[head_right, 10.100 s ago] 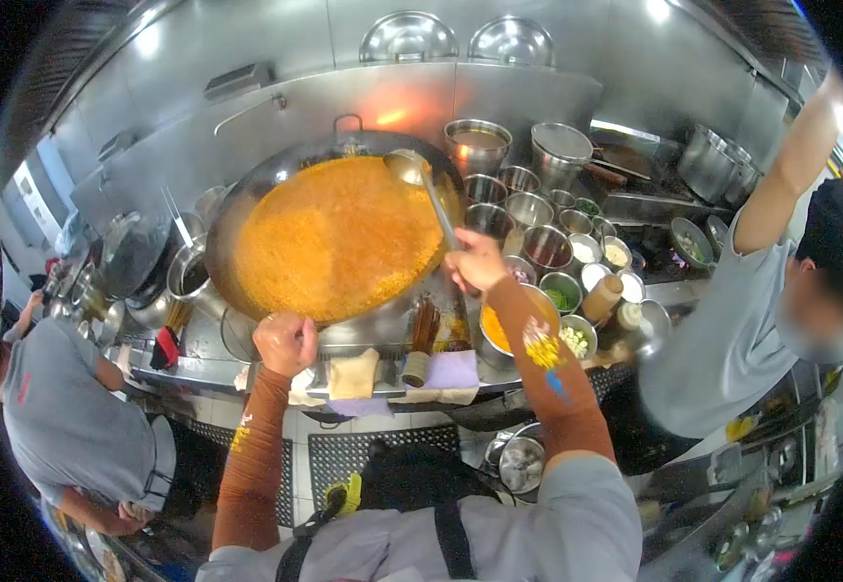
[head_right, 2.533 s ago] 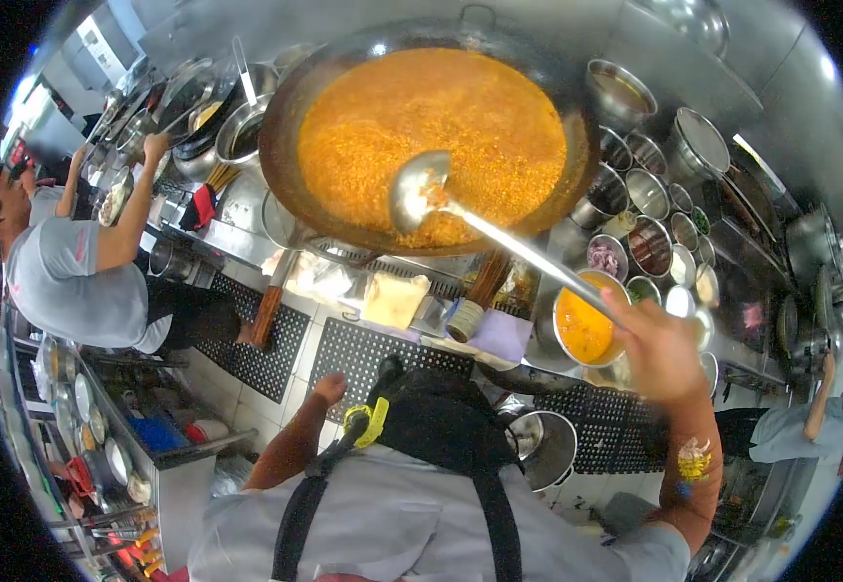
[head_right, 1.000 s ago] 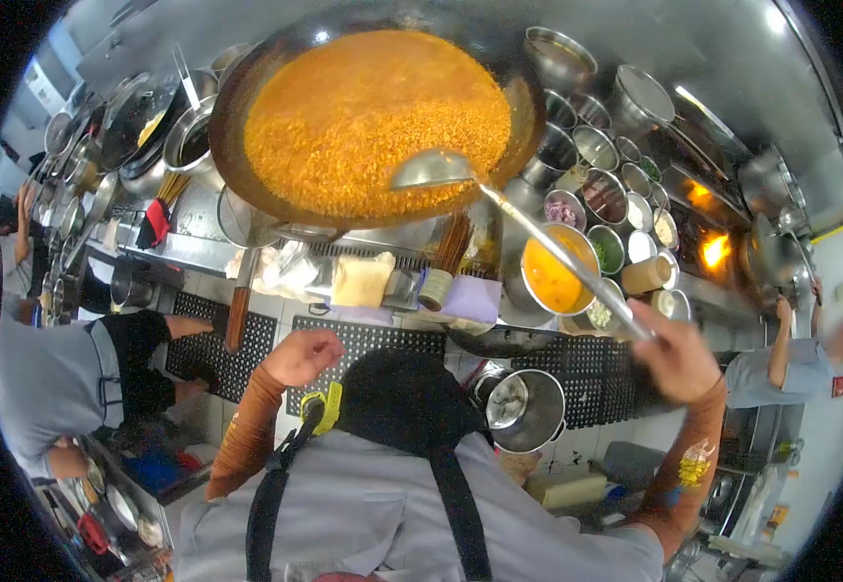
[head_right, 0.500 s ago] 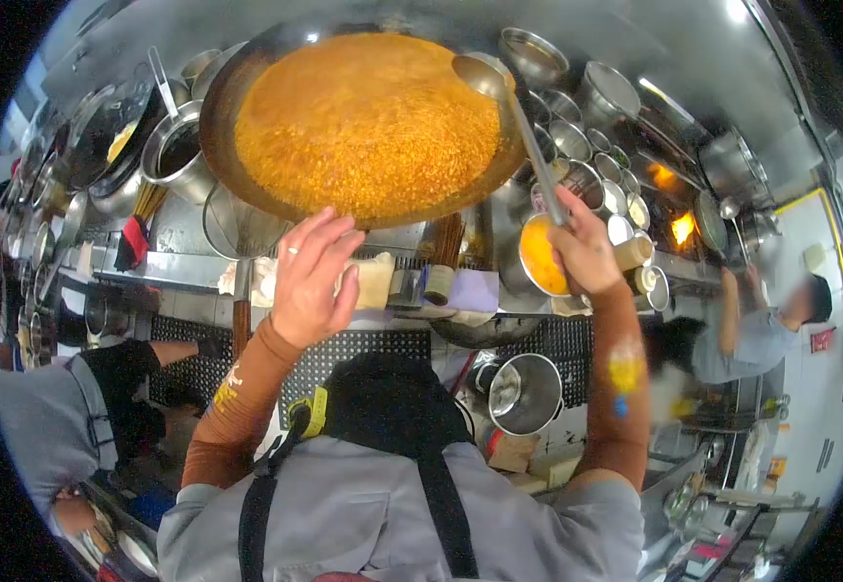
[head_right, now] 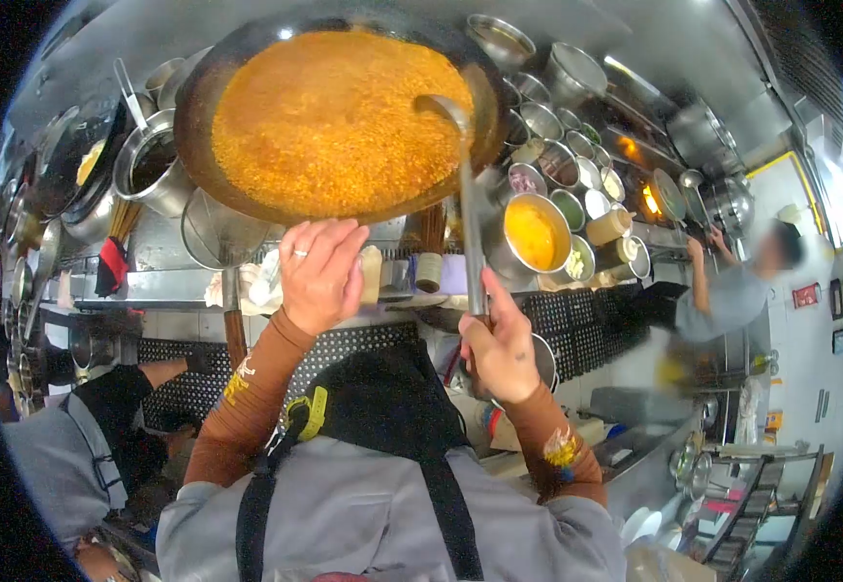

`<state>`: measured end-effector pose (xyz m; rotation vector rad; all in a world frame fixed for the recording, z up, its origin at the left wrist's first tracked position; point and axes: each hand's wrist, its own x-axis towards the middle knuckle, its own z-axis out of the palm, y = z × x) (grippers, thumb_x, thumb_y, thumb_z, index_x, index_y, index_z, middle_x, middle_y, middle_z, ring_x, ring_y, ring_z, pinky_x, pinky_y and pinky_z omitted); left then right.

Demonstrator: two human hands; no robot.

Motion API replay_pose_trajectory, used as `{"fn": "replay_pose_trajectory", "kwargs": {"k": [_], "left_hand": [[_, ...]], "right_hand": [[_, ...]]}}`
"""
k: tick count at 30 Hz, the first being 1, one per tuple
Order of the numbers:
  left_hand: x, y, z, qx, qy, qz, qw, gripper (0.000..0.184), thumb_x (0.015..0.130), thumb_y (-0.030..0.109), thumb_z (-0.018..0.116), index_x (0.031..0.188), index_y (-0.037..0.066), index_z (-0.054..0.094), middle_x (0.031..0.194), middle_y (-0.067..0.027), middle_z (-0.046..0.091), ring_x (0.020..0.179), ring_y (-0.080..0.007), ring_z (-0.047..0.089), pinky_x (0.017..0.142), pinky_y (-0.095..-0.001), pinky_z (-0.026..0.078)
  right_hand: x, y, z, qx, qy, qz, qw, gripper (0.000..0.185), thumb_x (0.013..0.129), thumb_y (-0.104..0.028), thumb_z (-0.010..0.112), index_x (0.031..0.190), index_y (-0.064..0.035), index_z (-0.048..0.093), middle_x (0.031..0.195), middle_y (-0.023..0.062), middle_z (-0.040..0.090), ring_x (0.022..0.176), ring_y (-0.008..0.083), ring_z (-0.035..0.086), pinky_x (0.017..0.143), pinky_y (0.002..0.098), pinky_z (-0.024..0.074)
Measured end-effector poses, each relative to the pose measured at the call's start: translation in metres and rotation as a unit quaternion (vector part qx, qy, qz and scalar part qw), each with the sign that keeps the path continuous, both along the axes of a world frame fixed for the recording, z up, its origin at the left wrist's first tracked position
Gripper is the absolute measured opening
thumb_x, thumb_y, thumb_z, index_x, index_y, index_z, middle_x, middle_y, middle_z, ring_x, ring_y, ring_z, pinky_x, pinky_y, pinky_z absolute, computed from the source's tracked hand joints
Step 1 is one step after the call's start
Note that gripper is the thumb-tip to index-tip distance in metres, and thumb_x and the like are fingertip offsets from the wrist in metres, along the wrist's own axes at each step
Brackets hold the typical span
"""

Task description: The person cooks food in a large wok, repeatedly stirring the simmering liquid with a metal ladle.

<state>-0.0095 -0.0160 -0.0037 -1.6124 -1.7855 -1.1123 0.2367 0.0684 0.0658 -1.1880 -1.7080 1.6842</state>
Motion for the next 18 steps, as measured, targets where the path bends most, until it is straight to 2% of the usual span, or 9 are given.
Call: {"fn": "replay_pose_trajectory", "kwargs": {"k": [1,4,7,8,14,18], "left_hand": [[0.001,0.002,-0.002,0.008,0.002,0.007,1.000,0.041,0.078,0.012,0.070,0.118,0.007,0.072,0.122,-0.0068,0.067,0.115,-0.0264,0.061,0.107,-0.0476,0.039],[0.003,0.004,-0.004,0.010,-0.001,0.010,1.000,0.041,0.078,0.011,0.070,0.119,0.009,0.072,0.121,-0.0064,0.067,0.115,-0.0261,0.062,0.108,-0.0478,0.039],[0.003,0.006,0.000,0.023,0.012,0.018,1.000,0.035,0.079,0.011,0.070,0.113,0.008,0.073,0.117,-0.0049,0.069,0.110,-0.0233,0.064,0.105,-0.0434,0.040],[0.004,0.006,-0.001,0.018,0.011,0.015,1.000,0.037,0.078,0.011,0.070,0.115,0.009,0.073,0.119,-0.0052,0.068,0.112,-0.0242,0.063,0.106,-0.0447,0.039],[0.000,0.002,-0.003,-0.002,0.022,0.015,1.000,0.041,0.077,0.009,0.071,0.118,0.010,0.072,0.122,-0.0059,0.067,0.116,-0.0265,0.062,0.108,-0.0475,0.038],[-0.001,0.000,0.000,-0.001,0.027,0.012,1.000,0.041,0.076,0.010,0.070,0.117,0.009,0.073,0.122,-0.0063,0.068,0.115,-0.0262,0.062,0.107,-0.0463,0.039]], "right_hand": [[0.004,-0.004,0.010,-0.035,0.024,-0.013,0.999,0.072,0.097,0.004,0.059,0.161,0.0026,0.027,0.079,0.0020,0.062,0.057,0.0090,0.055,0.050,0.0245,0.0475],[0.015,0.020,0.010,-0.002,0.033,0.001,0.999,0.070,0.097,0.003,0.060,0.160,0.0028,0.031,0.080,0.0007,0.062,0.058,0.0076,0.055,0.050,0.0231,0.0466],[0.002,0.063,0.010,0.120,-0.007,0.013,0.993,0.068,0.095,0.001,0.062,0.158,0.0033,0.036,0.078,0.0015,0.062,0.057,0.0074,0.055,0.050,0.0235,0.0450],[-0.004,0.082,0.006,0.156,-0.014,0.013,0.988,0.068,0.094,0.000,0.062,0.158,0.0036,0.037,0.077,0.0019,0.062,0.057,0.0079,0.056,0.049,0.0246,0.0450],[-0.058,0.176,-0.006,0.125,0.022,-0.019,0.992,0.069,0.090,-0.002,0.066,0.155,0.0031,0.042,0.076,0.0050,0.064,0.055,0.0111,0.057,0.047,0.0273,0.0455],[-0.075,0.193,-0.026,0.109,0.028,-0.020,0.993,0.074,0.089,-0.004,0.066,0.158,0.0016,0.037,0.079,0.0047,0.065,0.056,0.0116,0.057,0.047,0.0280,0.0454]]}}
